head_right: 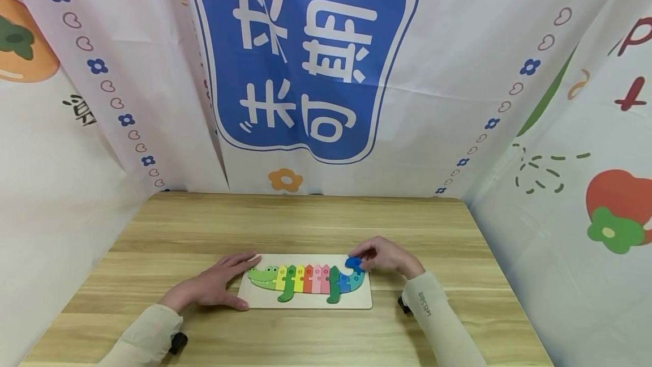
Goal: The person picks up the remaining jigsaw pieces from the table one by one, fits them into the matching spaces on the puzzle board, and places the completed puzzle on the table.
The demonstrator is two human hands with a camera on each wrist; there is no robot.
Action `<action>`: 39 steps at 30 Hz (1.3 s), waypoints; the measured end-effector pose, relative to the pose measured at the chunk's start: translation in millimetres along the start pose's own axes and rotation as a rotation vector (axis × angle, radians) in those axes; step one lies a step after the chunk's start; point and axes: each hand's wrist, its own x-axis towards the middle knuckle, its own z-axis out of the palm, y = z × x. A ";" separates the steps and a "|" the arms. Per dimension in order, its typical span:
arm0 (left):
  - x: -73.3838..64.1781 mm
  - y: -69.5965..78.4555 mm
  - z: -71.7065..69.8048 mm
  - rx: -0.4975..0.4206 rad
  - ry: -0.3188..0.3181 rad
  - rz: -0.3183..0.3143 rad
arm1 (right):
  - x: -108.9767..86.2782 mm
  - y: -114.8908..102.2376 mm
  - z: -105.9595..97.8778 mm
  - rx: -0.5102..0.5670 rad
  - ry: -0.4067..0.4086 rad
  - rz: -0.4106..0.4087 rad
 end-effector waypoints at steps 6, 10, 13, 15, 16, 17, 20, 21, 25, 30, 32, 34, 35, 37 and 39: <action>1.8 -0.4 -0.1 -0.001 0.001 -0.008 | -0.4 2.1 2.1 -0.069 0.016 -0.022; 2.5 0.1 0.6 -0.003 -0.004 -0.013 | -0.5 4.4 2.0 -0.104 0.017 -0.024; 1.7 0.8 1.1 -0.002 -0.006 -0.013 | -0.6 5.5 1.3 -0.121 0.018 -0.026; 1.1 1.4 0.9 0.001 -0.006 -0.011 | -0.9 5.6 0.8 -0.124 0.021 -0.030; 0.8 1.7 0.4 0.001 -0.005 -0.008 | -1.2 5.8 0.6 -0.124 0.020 -0.036; 0.6 1.8 -0.1 0.003 -0.003 -0.006 | -1.3 5.8 0.5 -0.122 0.021 -0.037; 0.3 2.1 -1.7 0.005 -0.001 0.001 | -1.2 5.8 0.5 -0.123 0.024 -0.042; 0.2 2.0 -2.1 0.005 0.000 0.004 | -0.9 6.2 0.7 -0.124 0.024 -0.045; 0.0 1.7 -2.2 0.009 0.004 0.012 | 0.5 6.9 1.8 -0.134 0.024 -0.053; 0.8 2.4 -2.4 0.008 0.005 0.010 | 0.3 6.9 1.7 -0.145 0.023 -0.032; 1.4 3.1 -2.7 0.004 0.004 0.008 | 0.2 7.2 1.1 -0.150 0.021 -0.027; 2.1 3.7 -3.2 0.001 0.004 0.005 | -0.2 7.6 0.4 -0.154 0.021 -0.029; 2.6 3.9 -3.4 0.001 0.003 0.004 | -0.3 7.8 0.0 -0.155 0.020 -0.032; 3.1 4.2 -3.8 0.000 0.003 0.005 | -0.6 7.9 -0.4 -0.157 0.021 -0.039; 3.0 4.4 -3.9 0.001 0.002 0.003 | -0.8 8.0 -0.5 -0.158 0.022 -0.048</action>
